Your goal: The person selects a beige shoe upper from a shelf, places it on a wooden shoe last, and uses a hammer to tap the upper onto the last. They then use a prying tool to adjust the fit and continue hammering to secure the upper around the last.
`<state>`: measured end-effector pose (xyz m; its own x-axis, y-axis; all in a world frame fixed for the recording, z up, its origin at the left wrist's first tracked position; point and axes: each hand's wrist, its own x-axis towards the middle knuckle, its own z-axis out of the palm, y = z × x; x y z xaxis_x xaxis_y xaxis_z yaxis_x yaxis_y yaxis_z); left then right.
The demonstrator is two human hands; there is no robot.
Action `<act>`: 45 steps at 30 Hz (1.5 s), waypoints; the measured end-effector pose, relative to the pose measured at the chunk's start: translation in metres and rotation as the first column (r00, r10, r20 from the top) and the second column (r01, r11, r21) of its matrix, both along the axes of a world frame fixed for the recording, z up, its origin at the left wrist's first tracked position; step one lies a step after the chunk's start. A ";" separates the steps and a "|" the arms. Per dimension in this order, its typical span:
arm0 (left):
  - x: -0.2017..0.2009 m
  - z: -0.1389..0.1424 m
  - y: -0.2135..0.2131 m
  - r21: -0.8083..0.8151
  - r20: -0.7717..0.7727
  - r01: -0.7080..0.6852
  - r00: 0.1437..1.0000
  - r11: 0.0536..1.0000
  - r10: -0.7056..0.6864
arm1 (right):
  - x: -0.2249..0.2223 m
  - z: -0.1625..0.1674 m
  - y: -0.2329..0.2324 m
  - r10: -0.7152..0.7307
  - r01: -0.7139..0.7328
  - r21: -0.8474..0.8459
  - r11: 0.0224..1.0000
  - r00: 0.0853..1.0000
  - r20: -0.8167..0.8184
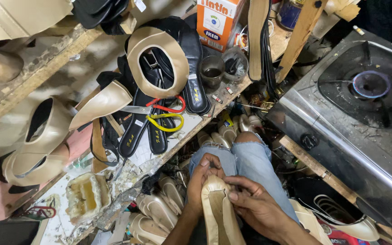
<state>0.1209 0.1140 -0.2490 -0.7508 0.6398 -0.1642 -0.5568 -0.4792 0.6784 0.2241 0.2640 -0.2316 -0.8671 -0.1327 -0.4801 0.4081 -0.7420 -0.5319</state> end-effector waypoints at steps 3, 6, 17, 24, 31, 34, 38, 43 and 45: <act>-0.002 -0.005 0.002 -0.004 -0.054 0.002 0.999 1.000 -0.002 | 0.002 -0.003 -0.009 -0.055 0.083 0.283 0.956 0.993 -0.106; -0.004 -0.009 0.006 -0.055 -0.089 -0.014 0.996 0.998 0.009 | 0.008 -0.006 -0.021 -0.165 0.193 0.534 0.823 0.981 -0.101; -0.003 -0.009 0.006 -0.080 -0.150 0.056 0.986 0.995 -0.068 | -0.030 -0.017 0.045 0.283 -0.284 -0.108 0.953 0.959 -0.018; -0.010 0.004 0.009 -0.046 -0.096 0.107 0.989 0.993 -0.111 | -0.055 0.006 0.057 0.469 -0.470 -0.081 0.879 0.883 -0.031; -0.015 0.005 0.017 -0.286 -0.220 0.016 0.972 0.958 -0.082 | -0.022 0.006 0.012 -0.024 0.043 0.518 0.855 0.999 -0.043; -0.016 0.021 0.021 -0.366 -0.332 0.030 0.929 0.930 -0.161 | -0.015 0.001 0.003 -0.151 0.217 0.657 0.722 0.976 -0.157; -0.021 0.060 0.011 -0.570 -0.484 0.044 0.789 0.821 -0.378 | -0.016 0.005 0.018 -0.137 0.112 0.493 0.863 0.990 0.015; -0.002 0.094 -0.008 -0.648 -0.575 -0.032 0.677 0.761 -0.460 | -0.020 0.023 0.030 0.005 0.003 0.293 0.956 1.000 -0.027; 0.005 0.096 -0.011 -0.627 -0.584 -0.050 0.690 0.778 -0.427 | -0.025 0.028 0.032 0.075 -0.078 0.235 0.969 0.997 0.023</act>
